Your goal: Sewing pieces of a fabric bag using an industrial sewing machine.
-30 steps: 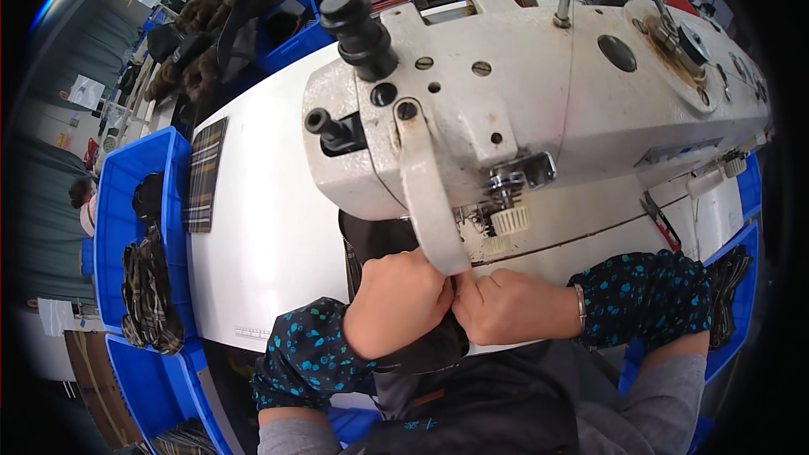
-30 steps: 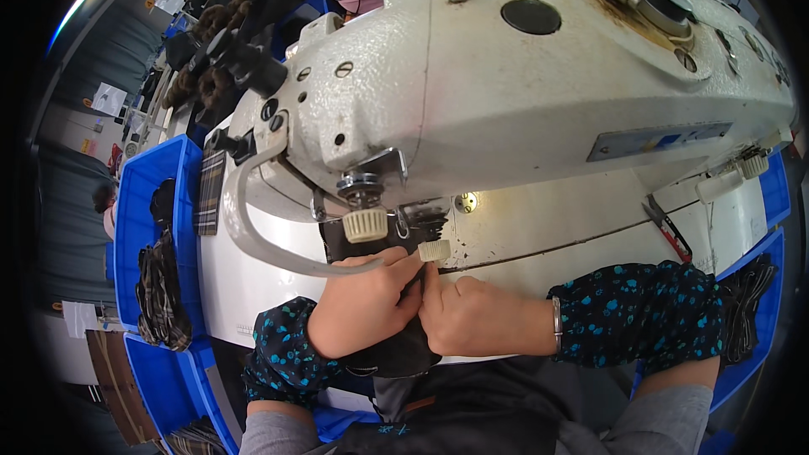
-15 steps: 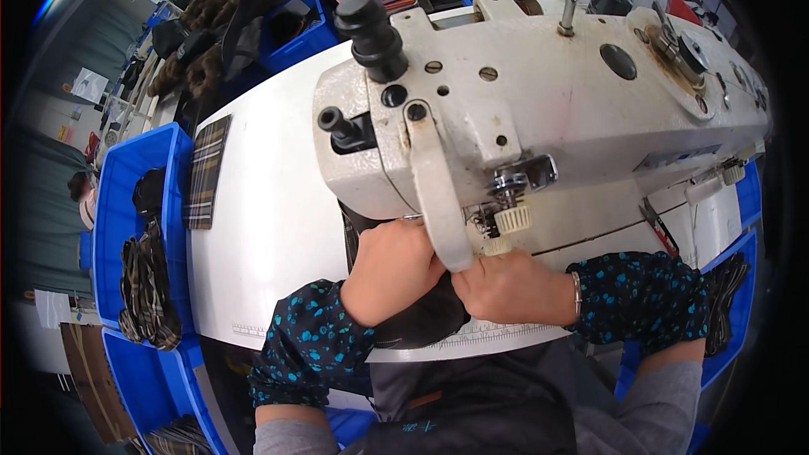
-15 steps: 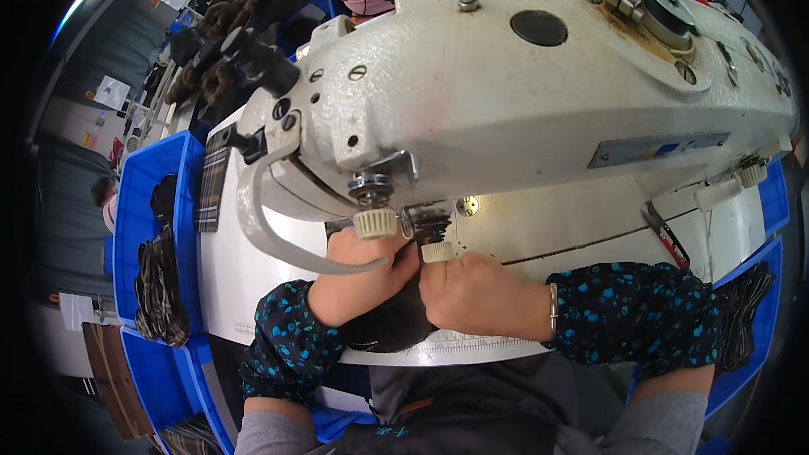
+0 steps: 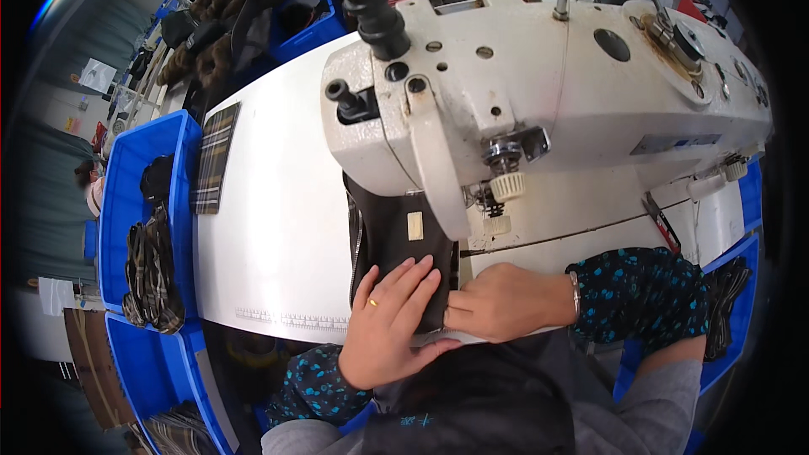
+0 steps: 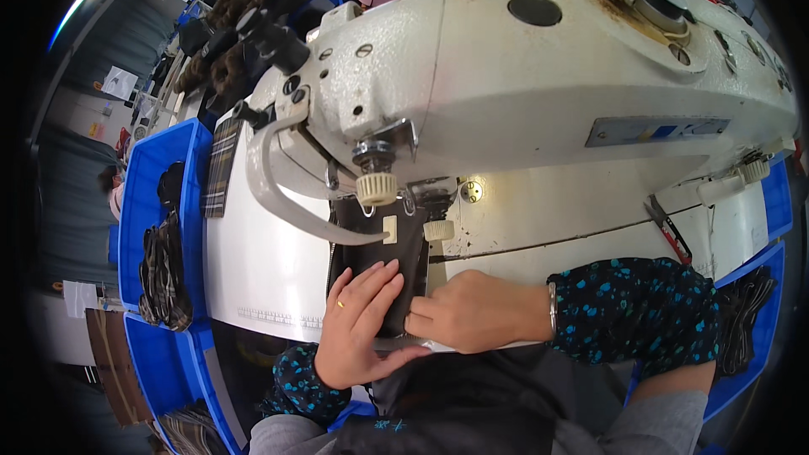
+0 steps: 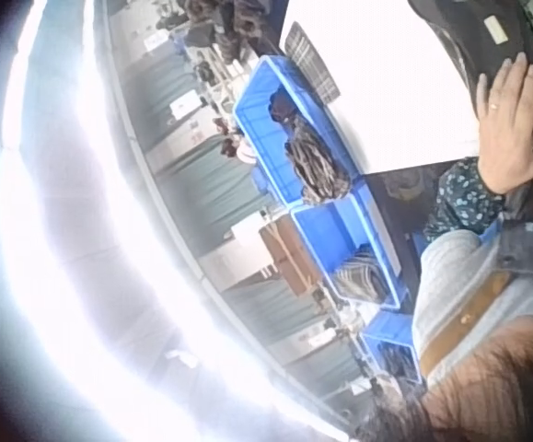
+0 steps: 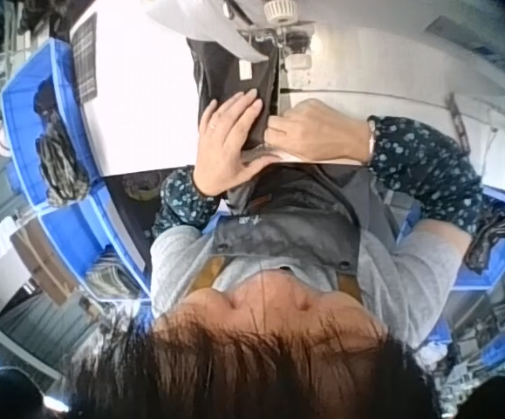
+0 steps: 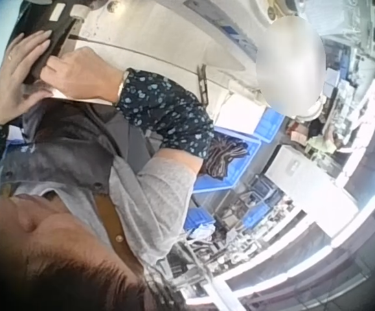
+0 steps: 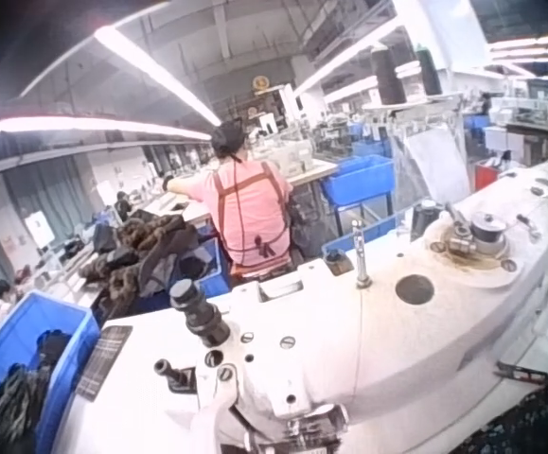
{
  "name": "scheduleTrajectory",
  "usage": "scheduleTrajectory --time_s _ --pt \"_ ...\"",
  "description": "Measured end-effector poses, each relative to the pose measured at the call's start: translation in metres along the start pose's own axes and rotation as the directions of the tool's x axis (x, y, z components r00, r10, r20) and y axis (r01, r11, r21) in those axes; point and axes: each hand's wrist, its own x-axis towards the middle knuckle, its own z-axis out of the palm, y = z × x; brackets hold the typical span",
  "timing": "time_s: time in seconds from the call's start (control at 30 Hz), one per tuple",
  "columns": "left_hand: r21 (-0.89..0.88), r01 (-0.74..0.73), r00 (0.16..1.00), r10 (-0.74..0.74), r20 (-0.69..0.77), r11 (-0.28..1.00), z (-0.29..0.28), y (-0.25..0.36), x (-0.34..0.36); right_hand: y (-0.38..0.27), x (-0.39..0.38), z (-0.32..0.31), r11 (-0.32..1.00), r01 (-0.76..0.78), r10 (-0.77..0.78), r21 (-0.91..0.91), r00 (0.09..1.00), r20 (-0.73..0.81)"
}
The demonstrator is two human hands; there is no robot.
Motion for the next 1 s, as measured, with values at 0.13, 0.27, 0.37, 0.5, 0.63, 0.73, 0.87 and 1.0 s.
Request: scheduleTrajectory --time_s 0.13,0.27,0.37,0.5,0.63,0.73,0.87,1.0 --pt "0.173 -0.029 0.976 0.064 -0.206 0.985 0.019 -0.003 -0.019 -0.001 0.002 -0.003 0.991 0.066 -0.07 -0.12 0.997 -0.026" --pt "0.158 -0.038 0.938 0.09 -0.333 0.987 0.028 -0.008 -0.02 -0.011 0.003 -0.011 0.884 0.06 -0.15 -0.463 0.976 -0.16" --pt "0.208 -0.058 0.938 0.125 -0.324 0.976 0.03 -0.006 -0.019 -0.018 0.004 -0.017 0.85 0.06 -0.204 -0.524 0.953 -0.223" --pt "0.275 -0.078 0.936 0.165 -0.31 0.958 0.031 -0.005 -0.019 -0.022 0.002 -0.008 0.795 0.07 -0.225 -0.603 0.956 -0.186" --pt "0.246 -0.172 0.949 0.228 -0.219 0.954 0.019 -0.005 -0.02 -0.024 0.002 -0.009 0.764 0.15 -0.266 -0.627 0.959 -0.094" --pt "0.238 -0.247 0.949 0.284 -0.134 0.939 0.017 -0.012 -0.021 -0.023 0.0 -0.003 0.776 0.172 -0.274 -0.606 0.958 -0.079" --pt "0.19 -0.277 0.961 0.275 0.041 0.942 0.007 -0.014 -0.013 -0.022 -0.001 0.002 0.791 0.191 -0.243 -0.581 0.97 -0.012" --pt "0.021 -0.233 0.957 0.225 0.183 0.972 -0.011 -0.017 0.003 -0.025 -0.002 0.006 0.785 0.173 -0.217 -0.594 0.976 -0.002"
